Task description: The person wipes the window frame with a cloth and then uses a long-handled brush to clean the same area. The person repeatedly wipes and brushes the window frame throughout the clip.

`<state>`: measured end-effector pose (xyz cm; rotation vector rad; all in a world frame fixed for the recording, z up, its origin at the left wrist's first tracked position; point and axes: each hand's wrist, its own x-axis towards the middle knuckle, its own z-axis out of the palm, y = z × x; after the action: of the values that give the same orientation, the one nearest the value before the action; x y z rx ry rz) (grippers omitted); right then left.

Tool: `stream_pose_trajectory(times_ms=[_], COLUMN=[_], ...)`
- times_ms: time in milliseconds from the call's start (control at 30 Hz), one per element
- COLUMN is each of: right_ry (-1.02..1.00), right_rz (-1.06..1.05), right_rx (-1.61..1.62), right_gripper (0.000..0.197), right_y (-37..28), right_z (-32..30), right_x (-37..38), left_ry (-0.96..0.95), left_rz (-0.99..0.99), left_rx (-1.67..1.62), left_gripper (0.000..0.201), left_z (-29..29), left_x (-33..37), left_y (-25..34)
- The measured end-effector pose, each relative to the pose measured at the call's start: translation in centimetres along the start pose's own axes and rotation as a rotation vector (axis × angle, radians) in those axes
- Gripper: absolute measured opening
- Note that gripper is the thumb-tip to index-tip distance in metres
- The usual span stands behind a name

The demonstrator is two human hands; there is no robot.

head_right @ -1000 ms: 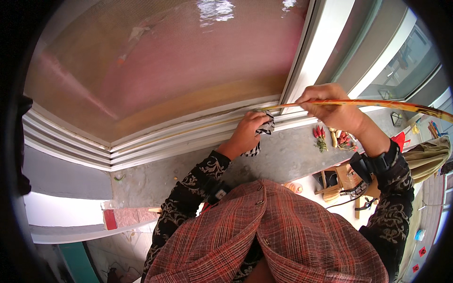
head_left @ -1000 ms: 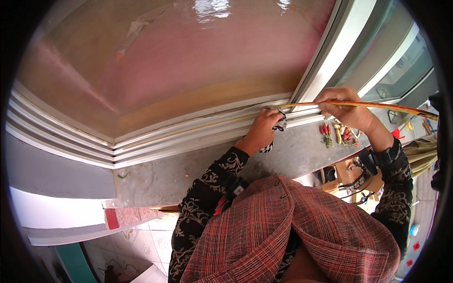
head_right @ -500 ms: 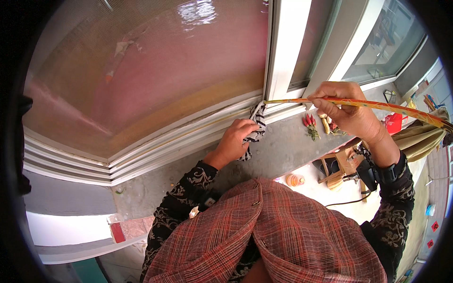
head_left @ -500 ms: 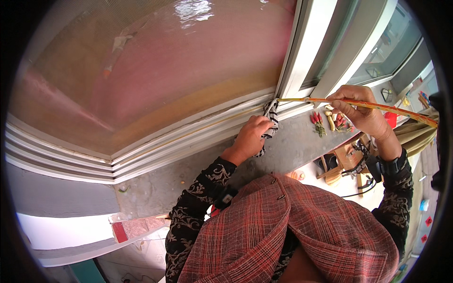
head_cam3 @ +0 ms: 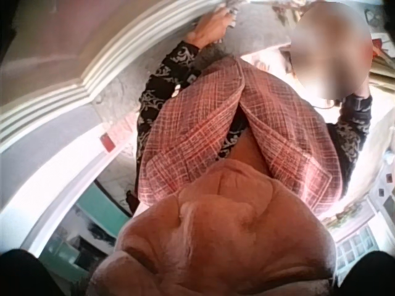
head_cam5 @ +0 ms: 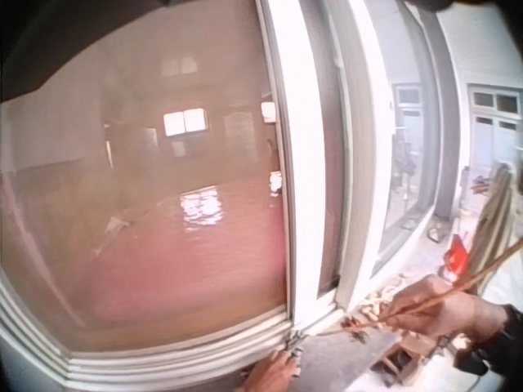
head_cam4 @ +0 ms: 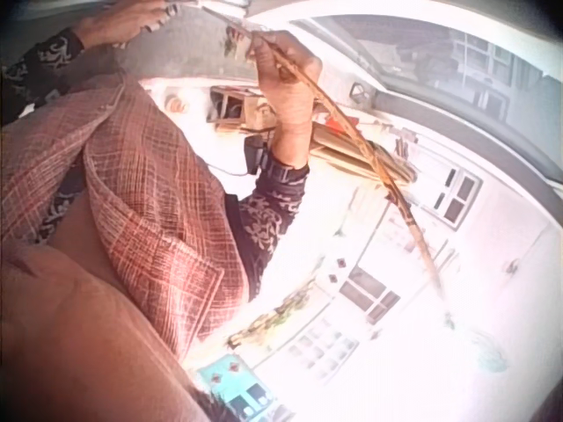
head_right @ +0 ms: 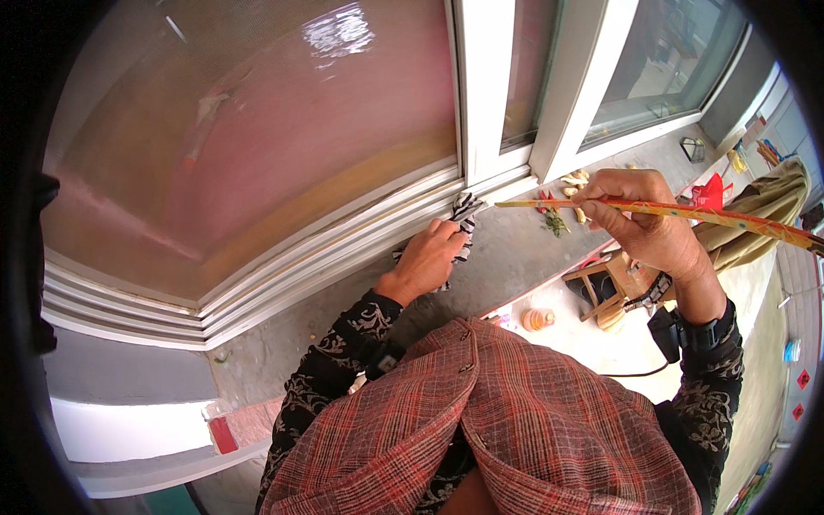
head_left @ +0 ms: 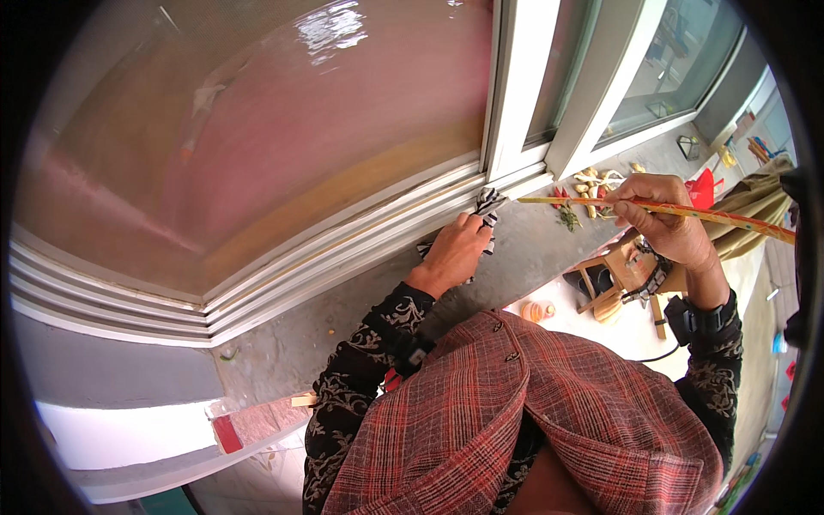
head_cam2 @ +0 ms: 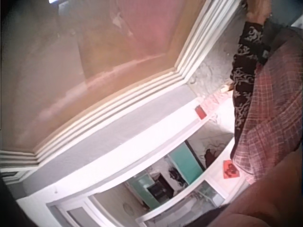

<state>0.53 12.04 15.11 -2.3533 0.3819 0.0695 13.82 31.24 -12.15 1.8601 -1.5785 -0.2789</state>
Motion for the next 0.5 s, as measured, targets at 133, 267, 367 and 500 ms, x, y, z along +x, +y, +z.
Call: stream_pose_trajectory(times_ms=[133,267,367,500], right_ry=[0.039,0.054,0.055,0.069], right_rz=[0.013,0.014,0.035,0.026], right_rx=[0.022,0.014,0.033,0.075], right_gripper=[0.012,0.011,0.013,0.015], right_y=[1.1,2.2,2.9,4.0], right_z=[-0.1,-0.2,-0.3,-0.2], right_x=[-1.2,-2.3,-3.0,-3.8], left_ry=[-0.015,-0.038,-0.053,-0.076], left_rz=[-0.042,-0.171,-0.206,-0.139], left_rx=[0.006,-0.056,0.000,0.141], left_gripper=[0.055,0.078,0.074,0.045], left_z=[0.2,0.0,0.2,0.6], left_x=[0.5,1.3,1.9,2.1], left_y=[0.3,0.8,0.9,0.3])
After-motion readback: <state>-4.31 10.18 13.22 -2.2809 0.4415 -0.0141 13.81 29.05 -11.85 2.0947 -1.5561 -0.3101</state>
